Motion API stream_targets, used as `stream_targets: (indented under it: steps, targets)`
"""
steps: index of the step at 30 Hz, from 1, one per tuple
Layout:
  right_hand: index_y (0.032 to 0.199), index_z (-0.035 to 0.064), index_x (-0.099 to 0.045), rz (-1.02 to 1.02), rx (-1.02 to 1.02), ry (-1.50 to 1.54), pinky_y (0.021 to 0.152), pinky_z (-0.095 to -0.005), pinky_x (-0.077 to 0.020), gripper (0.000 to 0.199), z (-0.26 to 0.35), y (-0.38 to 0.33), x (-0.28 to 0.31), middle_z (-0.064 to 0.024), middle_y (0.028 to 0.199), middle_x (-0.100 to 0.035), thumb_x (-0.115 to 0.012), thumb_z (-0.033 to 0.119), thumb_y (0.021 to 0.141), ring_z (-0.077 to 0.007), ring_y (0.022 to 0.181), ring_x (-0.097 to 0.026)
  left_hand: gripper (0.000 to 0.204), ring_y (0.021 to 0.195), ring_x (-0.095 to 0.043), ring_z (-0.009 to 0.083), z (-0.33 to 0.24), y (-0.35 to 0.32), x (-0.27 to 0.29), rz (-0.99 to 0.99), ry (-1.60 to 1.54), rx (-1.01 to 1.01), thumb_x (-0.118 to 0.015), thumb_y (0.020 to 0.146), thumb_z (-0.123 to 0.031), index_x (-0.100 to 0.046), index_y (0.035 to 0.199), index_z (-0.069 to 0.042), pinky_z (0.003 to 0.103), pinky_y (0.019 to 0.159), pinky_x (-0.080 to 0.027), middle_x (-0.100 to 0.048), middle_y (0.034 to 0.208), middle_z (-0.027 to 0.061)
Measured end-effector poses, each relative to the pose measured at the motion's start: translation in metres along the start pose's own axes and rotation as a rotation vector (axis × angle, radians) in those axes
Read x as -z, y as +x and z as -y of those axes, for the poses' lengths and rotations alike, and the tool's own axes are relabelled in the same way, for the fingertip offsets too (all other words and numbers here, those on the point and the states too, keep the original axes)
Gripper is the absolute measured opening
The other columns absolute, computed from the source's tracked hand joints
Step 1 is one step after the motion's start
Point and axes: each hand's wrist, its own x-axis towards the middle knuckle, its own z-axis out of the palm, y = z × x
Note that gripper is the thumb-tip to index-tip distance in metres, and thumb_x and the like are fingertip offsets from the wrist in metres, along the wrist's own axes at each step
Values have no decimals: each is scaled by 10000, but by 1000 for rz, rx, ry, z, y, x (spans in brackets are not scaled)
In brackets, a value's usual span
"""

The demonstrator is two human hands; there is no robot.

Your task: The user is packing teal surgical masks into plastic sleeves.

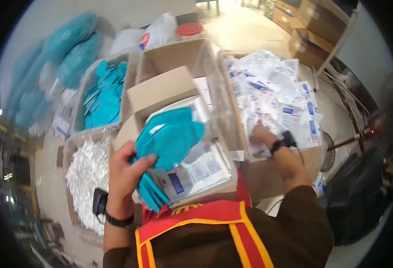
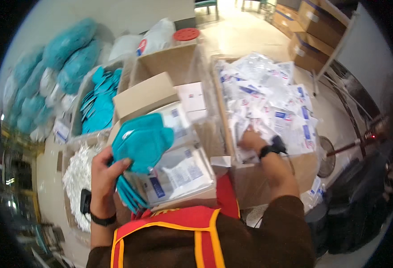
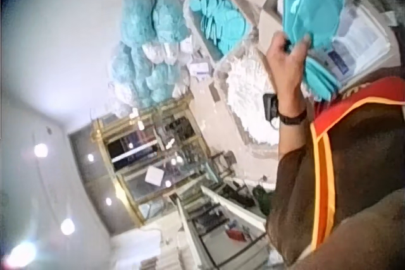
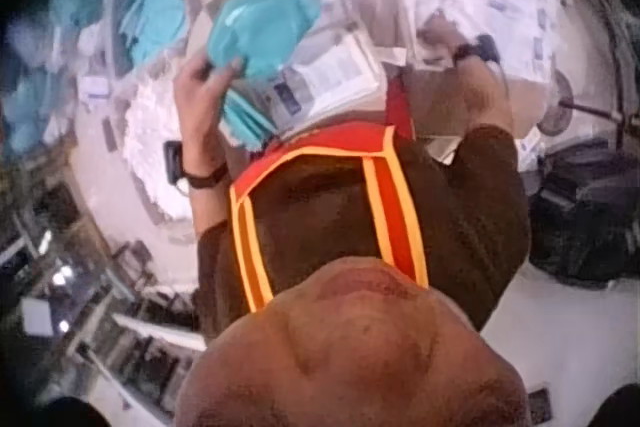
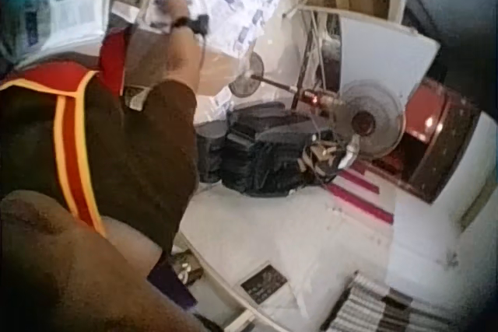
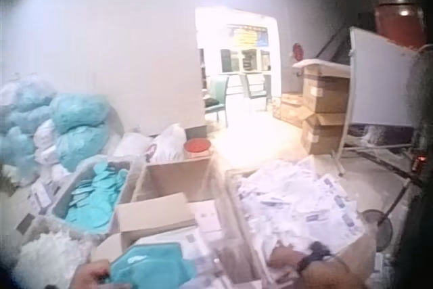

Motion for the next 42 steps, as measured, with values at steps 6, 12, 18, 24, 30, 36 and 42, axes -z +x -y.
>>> stream_targets:
  steps: [6,12,18,24,30,36,42]
  targets:
    - [1278,25,-564,-471,391,145,1053,-419,-371,650,-51,-66,47,-227,1284,-551,-768,327,740,-387,1218,-487,195,704,-546,70,-4,8,5,-3,-6,-36,-773,737,-158,-641,786,-22,240,617,-430,-599,727,-12]
    - [1155,17,-631,-861,507,387,939,-360,-470,414,72,-199,144,-171,1158,-636,-743,120,769,-330,1093,-596,240,702,-542,125,-1,7,4,-43,120,-165,-799,691,-163,-623,743,-8,268,631,-420,-575,737,39]
    - [1051,14,-641,-982,1019,339,763,-354,-495,308,212,-258,163,-141,946,-648,-728,74,761,-299,863,-622,227,716,-534,126,-13,-3,2,-17,182,-311,-799,718,-176,-650,777,-15,266,645,-413,-574,772,41]
    - [874,34,-664,-873,987,359,692,-375,-485,105,210,-258,163,-140,842,-624,-688,76,781,-312,761,-603,160,689,-509,30,6,2,42,-60,-186,-146,-730,846,-201,-706,853,-42,213,612,-396,-599,748,-42]
    - [772,46,-654,-322,1152,677,700,-294,-453,130,189,-279,163,-51,846,-622,-737,-38,717,-176,805,-592,224,691,-558,79,13,21,71,-170,106,-245,-728,829,-187,-726,953,0,245,620,-432,-636,748,10]
    - [836,53,-670,-239,1114,763,730,-289,-447,122,187,-270,173,-57,882,-626,-731,-6,748,-181,805,-584,221,686,-589,126,-6,21,51,-44,255,-382,-726,818,-172,-725,966,-8,270,615,-442,-638,736,63]
    - [811,46,-672,-621,1209,621,830,-310,-459,101,224,-266,186,-107,974,-638,-739,22,740,-211,930,-600,220,708,-603,136,-20,12,46,88,265,-451,-733,806,-162,-727,988,-39,265,633,-447,-648,766,69]
